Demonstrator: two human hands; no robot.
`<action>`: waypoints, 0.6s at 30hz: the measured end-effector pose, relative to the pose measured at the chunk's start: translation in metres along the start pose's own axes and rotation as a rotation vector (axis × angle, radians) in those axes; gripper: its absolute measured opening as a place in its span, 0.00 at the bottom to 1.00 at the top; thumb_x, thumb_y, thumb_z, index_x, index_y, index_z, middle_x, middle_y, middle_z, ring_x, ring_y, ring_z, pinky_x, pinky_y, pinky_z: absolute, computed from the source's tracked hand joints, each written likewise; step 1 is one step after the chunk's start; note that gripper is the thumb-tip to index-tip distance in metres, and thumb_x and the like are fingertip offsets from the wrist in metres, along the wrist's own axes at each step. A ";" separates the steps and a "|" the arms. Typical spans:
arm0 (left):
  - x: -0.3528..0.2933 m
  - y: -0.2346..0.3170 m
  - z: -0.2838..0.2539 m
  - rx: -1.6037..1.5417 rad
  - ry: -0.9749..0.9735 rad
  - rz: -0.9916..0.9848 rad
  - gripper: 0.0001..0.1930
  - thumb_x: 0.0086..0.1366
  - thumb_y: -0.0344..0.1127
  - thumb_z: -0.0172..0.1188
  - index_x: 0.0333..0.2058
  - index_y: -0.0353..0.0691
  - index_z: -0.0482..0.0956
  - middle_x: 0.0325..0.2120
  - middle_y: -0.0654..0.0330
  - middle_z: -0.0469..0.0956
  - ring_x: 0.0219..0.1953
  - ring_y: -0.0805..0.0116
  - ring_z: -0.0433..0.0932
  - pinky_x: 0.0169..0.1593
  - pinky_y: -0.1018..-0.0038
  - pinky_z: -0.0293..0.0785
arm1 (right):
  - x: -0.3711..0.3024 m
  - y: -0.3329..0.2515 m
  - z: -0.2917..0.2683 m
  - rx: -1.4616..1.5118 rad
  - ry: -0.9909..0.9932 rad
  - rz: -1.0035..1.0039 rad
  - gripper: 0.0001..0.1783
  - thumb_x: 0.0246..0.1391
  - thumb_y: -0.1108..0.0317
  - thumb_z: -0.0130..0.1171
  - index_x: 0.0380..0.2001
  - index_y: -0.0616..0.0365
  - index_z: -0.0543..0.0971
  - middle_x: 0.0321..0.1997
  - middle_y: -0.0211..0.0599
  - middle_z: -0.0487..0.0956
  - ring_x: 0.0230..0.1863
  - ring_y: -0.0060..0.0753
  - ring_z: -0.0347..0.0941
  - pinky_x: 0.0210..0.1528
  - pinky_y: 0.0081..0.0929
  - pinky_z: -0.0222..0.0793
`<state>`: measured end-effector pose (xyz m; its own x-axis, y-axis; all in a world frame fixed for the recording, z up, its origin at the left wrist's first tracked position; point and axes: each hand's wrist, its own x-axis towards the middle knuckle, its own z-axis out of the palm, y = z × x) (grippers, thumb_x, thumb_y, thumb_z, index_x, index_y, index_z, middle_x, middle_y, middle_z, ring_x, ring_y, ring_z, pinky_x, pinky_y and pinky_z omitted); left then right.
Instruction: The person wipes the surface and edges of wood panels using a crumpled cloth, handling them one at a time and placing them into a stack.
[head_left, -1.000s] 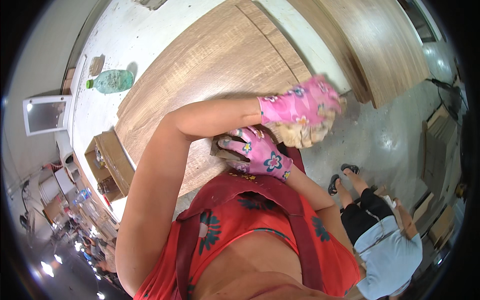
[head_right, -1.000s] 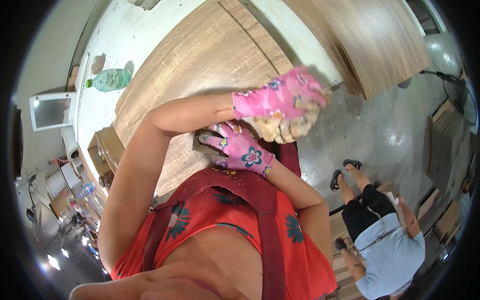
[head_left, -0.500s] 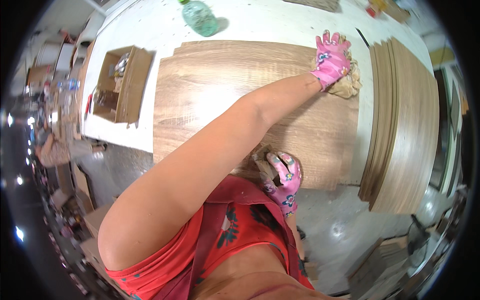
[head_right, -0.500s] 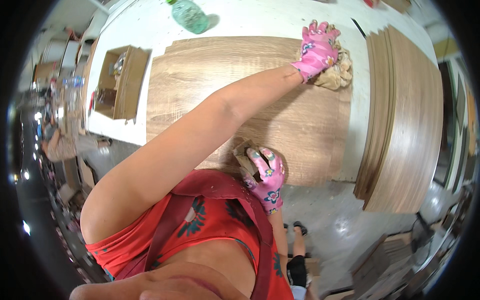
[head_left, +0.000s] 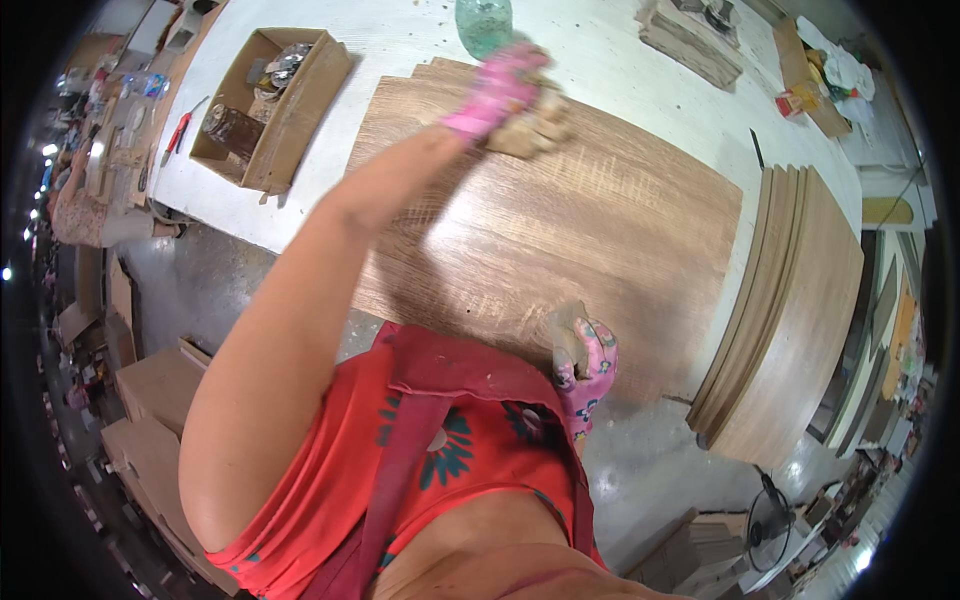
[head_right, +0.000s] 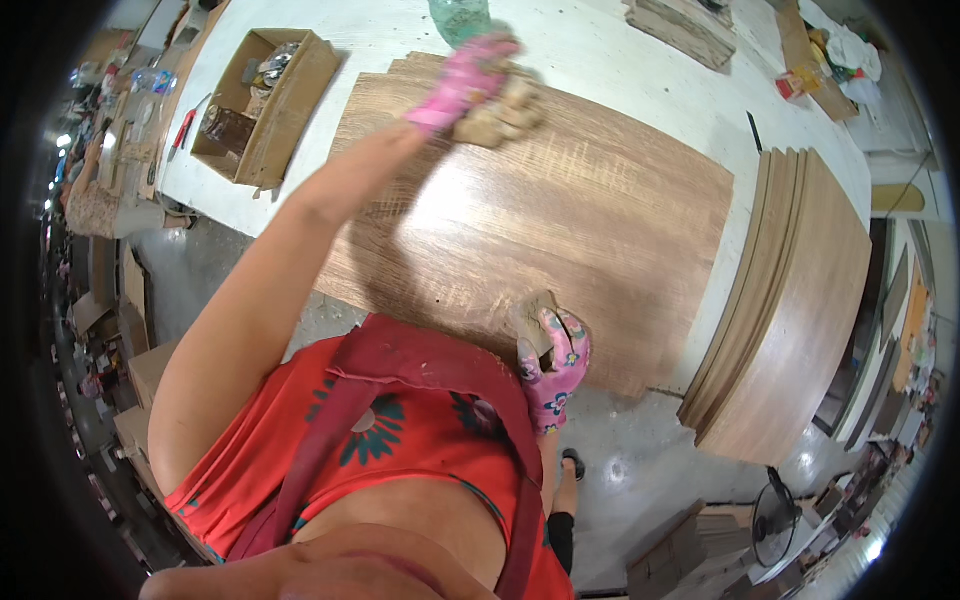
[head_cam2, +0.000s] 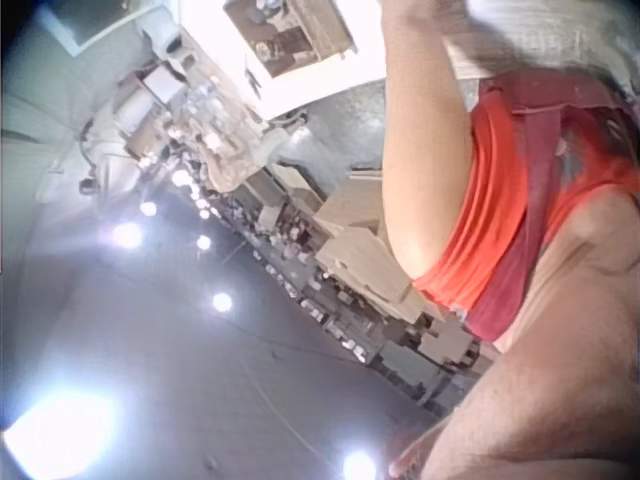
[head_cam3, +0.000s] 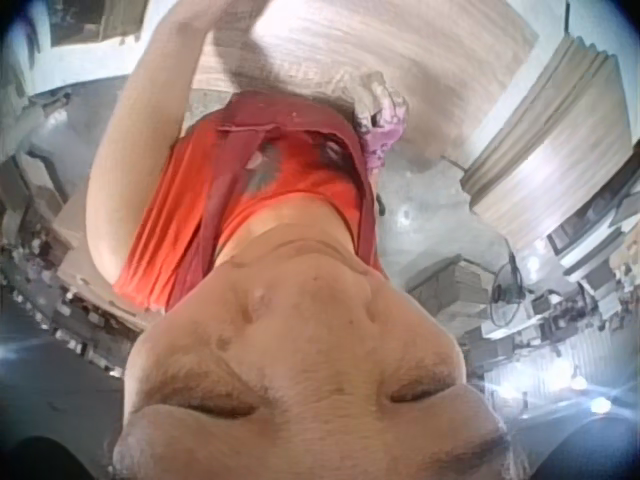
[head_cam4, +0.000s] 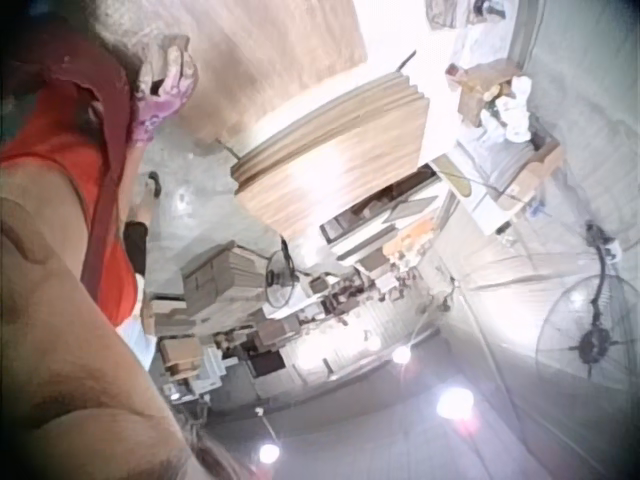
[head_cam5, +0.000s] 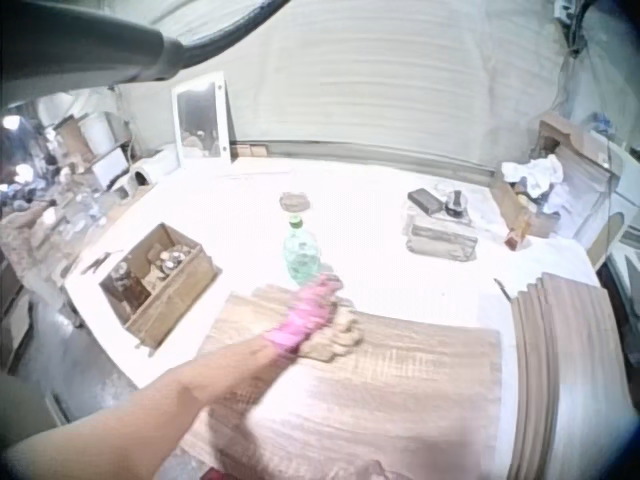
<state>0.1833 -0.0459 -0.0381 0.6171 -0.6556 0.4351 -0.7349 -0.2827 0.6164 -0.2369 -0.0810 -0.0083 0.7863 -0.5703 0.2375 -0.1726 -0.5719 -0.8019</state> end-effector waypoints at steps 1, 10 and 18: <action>-0.005 -0.014 -0.024 0.128 0.045 -0.134 0.21 0.55 0.26 0.60 0.49 0.49 0.77 0.55 0.61 0.72 0.61 0.62 0.65 0.64 0.66 0.64 | 0.001 -0.002 -0.002 -0.031 -0.008 -0.020 0.29 0.49 0.44 0.57 0.45 0.57 0.79 0.47 0.47 0.75 0.47 0.50 0.71 0.52 0.42 0.66; -0.068 -0.142 -0.154 0.053 0.249 -0.556 0.23 0.61 0.24 0.56 0.56 0.42 0.70 0.54 0.57 0.71 0.55 0.71 0.70 0.58 0.77 0.67 | 0.002 -0.006 0.000 -0.043 0.001 0.064 0.31 0.48 0.41 0.55 0.45 0.56 0.80 0.46 0.45 0.76 0.50 0.50 0.69 0.55 0.43 0.62; -0.193 -0.061 -0.157 -0.724 0.469 -0.534 0.26 0.61 0.19 0.51 0.59 0.35 0.65 0.55 0.57 0.70 0.58 0.67 0.68 0.62 0.75 0.61 | -0.008 0.011 0.010 0.060 0.055 0.035 0.42 0.47 0.32 0.53 0.48 0.61 0.79 0.46 0.47 0.76 0.51 0.47 0.69 0.54 0.40 0.65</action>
<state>0.1529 0.2075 -0.0565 0.9776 -0.1826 0.1044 -0.0801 0.1359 0.9875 -0.2392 -0.0766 -0.0250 0.7464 -0.6218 0.2372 -0.1620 -0.5154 -0.8415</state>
